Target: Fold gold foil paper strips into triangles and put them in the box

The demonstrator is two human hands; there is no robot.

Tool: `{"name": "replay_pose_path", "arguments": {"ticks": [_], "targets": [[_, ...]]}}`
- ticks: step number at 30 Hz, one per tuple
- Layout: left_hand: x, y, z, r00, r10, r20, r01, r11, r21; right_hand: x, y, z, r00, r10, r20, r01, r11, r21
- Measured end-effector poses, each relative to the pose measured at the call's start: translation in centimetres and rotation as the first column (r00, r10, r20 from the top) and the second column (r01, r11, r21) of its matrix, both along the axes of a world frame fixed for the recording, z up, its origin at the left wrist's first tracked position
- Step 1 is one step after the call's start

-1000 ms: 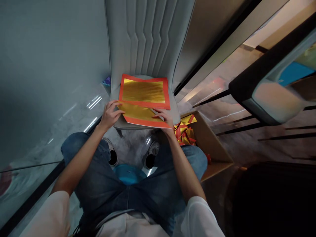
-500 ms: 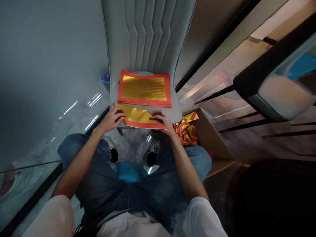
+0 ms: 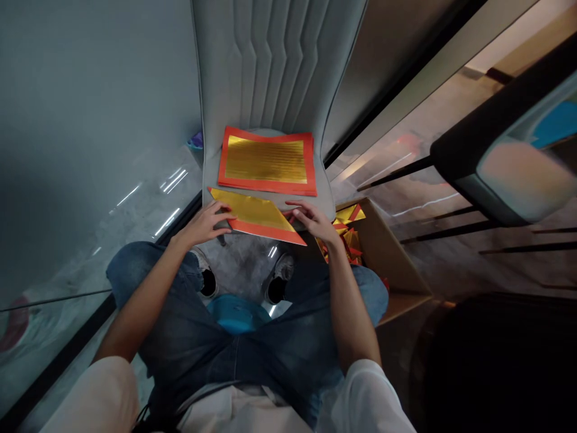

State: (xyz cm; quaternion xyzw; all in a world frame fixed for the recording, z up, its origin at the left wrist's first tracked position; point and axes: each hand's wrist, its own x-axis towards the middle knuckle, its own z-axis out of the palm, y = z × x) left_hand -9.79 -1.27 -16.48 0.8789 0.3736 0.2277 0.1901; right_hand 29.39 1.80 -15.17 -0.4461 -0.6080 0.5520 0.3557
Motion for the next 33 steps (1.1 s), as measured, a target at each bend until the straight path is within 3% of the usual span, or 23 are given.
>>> {"name": "replay_pose_path", "arguments": {"ticks": [6, 13, 17, 20, 23, 27, 33], "targets": [[0.8, 0.2, -0.3, 1.000, 0.001, 0.002, -0.002, 0.999, 0.038, -2.2, 0.6, -0.8, 0.993, -0.117, 0.032, 0.117, 0.993, -0.022], [1.0, 0.7, -0.5, 0.998, -0.056, 0.013, 0.056, 0.998, 0.027, -3.9, 1.1, -1.6, 0.972, -0.193, 0.136, 0.176, 0.977, 0.124], [1.3, 0.7, -0.1, 0.999, -0.037, 0.025, 0.036, 0.999, 0.032, -4.0, 1.8, -1.9, 0.969, -0.224, 0.102, 0.217, 0.974, 0.072], [1.9, 0.4, 0.0, 0.999, -0.046, 0.024, 0.044, 0.998, 0.054, -4.0, 2.8, -1.8, 0.981, -0.183, 0.060, 0.182, 0.983, 0.024], [2.7, -0.2, 0.0, 0.999, -0.048, 0.019, 0.046, 0.996, 0.082, -4.5, 4.4, -1.1, 0.987, -0.145, 0.069, 0.141, 0.988, 0.054], [3.3, -0.8, -0.4, 0.999, -0.037, 0.009, 0.036, 0.995, 0.094, -5.6, 6.7, -0.4, 0.971, -0.074, 0.228, 0.023, 0.975, 0.221], [2.9, -0.9, -0.6, 1.000, -0.029, 0.005, 0.029, 0.998, 0.050, -7.5, 7.5, -1.9, 0.875, -0.097, 0.473, -0.154, 0.872, 0.464]]}}
